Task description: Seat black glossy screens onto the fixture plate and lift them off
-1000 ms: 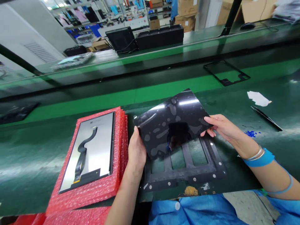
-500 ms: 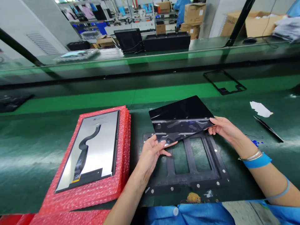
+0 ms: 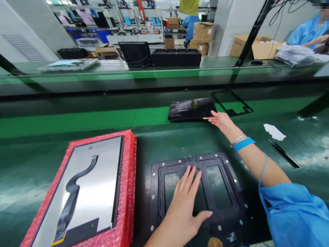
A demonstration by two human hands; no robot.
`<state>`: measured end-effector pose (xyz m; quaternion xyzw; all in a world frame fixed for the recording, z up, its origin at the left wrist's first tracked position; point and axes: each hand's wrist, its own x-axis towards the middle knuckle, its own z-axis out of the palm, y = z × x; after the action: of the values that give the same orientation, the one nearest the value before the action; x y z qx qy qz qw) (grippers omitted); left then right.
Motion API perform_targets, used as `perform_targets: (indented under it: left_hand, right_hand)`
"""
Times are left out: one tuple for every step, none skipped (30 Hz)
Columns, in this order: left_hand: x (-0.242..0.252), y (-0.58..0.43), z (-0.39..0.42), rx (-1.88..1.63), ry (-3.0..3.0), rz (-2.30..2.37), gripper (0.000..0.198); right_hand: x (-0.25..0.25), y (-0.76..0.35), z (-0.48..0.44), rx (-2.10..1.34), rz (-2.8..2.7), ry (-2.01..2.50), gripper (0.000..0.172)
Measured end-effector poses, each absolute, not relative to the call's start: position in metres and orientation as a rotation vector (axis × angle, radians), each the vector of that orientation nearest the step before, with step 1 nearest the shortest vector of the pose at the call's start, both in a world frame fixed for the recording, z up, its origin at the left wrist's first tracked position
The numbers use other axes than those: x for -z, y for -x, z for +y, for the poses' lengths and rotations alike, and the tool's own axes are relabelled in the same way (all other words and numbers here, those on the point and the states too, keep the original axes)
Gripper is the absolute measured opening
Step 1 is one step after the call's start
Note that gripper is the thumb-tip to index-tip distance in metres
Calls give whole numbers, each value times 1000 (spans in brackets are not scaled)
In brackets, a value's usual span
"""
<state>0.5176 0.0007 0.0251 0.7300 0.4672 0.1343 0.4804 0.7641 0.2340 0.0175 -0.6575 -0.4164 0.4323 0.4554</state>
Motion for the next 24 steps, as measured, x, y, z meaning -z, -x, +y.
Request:
perform_targets:
  left_hand:
    - [-25,-518,1,-277,-1828,1158,92]
    - [-24,-517,1,-246,-1861,1171,91]
    - [-21,-516,2,-227,-1882,1169,91]
    - [-16,-515,3,-219,-1892,1148,92]
    - [-11,-513,4,-220,-1889,1107,93]
    - [-5,-512,4,-233,-1877,1051,95]
    - [1,-510,4,-253,-1856,991,97]
    - [5,-509,4,-280,-1831,938,100]
    - [9,-508,4,-316,-1802,902,101]
    - [9,-507,3,-355,-1771,887,100]
    - [7,-505,2,-393,-1738,893,97]
    - [3,-504,2,-427,-1703,915,91]
    - [-3,-503,1,-457,-1666,945,85]
    - [-11,-501,1,-483,-1624,976,79]
    - [-19,-500,1,-505,-1577,999,74]
    - [-26,-499,1,-526,-1524,1012,70]
    - [-32,-497,1,-552,-1468,1016,68]
    - [-37,-496,2,-581,-1416,1013,65]
    - [-40,-496,3,-617,-1372,1011,63]
    - [-41,-496,4,-661,-1342,1006,61]
    - [-41,-496,5,-712,-1326,999,58]
    - [-41,-496,7,-771,-1320,991,55]
    - [-40,-497,8,-837,-1325,979,52]
    - [-41,-497,9,-909,-1336,972,48]
  right_hand:
    - [-16,-766,241,-1011,-1058,1686,22]
    - [-14,-770,247,-942,-1092,1757,20]
    - [-13,-775,251,-855,-1125,1833,19]
    - [-12,-781,254,-749,-1155,1911,20]
    - [-11,-788,256,-633,-1186,1983,24]
    - [-10,-794,258,-516,-1216,2045,30]
    - [-8,-800,259,-411,-1247,2098,39]
    - [-7,-805,259,-328,-1280,2143,46]
    - [-5,-810,260,-268,-1311,2182,51]
    - [-4,-813,261,-228,-1341,2215,52]
    - [-4,-816,262,-203,-1365,2244,51]
    - [-4,-819,263,-186,-1384,2267,49]
    - [-4,-821,264,-178,-1399,2283,47]
    - [-6,-823,264,-175,-1409,2292,48]
    - [-9,-825,264,-177,-1413,2295,50]
    - [-13,-827,262,-185,-1415,2290,53]
    - [-17,-829,259,-197,-1415,2281,55]
    - [-22,-831,255,-210,-1421,2268,55]
    - [-27,-833,249,-238,-1424,2240,53]
    - [-33,-834,241,-293,-1419,2188,49]
    - [-38,-835,233,-373,-1403,2111,44]
    - [-44,-836,223,-472,-1381,2013,40]
    - [-50,-835,212,-579,-1357,1902,38]
    - [-56,-834,199,-681,-1340,1791,39]
